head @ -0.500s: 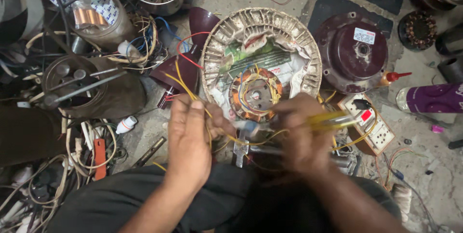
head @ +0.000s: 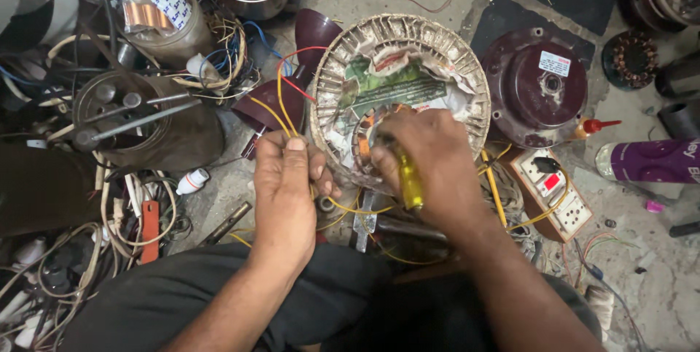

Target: The person sits on the floor and uses a yellow screwdriver to manipulate wires on a motor stator. They repeatedly probe and adjust the copper windings and yellow wires within the stator slots.

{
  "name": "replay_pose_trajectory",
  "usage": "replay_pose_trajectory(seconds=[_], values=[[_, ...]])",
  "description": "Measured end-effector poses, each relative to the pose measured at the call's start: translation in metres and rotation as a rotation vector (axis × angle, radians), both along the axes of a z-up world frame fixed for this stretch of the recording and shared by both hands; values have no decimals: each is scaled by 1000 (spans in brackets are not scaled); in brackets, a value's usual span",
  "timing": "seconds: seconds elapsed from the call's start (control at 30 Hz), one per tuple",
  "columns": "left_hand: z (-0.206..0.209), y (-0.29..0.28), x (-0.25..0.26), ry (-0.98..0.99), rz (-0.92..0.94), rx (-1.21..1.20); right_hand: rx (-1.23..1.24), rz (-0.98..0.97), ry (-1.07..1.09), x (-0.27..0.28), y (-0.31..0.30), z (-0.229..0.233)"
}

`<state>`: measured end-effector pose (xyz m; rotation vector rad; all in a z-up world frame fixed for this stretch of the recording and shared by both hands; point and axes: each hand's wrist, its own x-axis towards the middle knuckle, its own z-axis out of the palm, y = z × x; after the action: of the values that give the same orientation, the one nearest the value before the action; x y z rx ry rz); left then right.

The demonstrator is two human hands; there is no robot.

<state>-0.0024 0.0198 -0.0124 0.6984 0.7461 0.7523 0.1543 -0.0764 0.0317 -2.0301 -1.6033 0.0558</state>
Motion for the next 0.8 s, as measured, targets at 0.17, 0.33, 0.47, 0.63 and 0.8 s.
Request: replay_pose_trajectory(seconds=[0.17,0.33,0.47,0.63,0.8], values=[[-3,1,1,19,-9,-32,119,-110,110,7,-3,-17],[-5,1,1,-9,-8,-7,122,121,167,6,-2,-9],[-5,0,2,-3,-8,-19,46,154,-12,0,6,-6],[-5,1,3,-15,-17,6,183,-21,75,6,2,-21],[-6,0,3,-11,-18,-16,244,-214,908,13,-2,-44]])
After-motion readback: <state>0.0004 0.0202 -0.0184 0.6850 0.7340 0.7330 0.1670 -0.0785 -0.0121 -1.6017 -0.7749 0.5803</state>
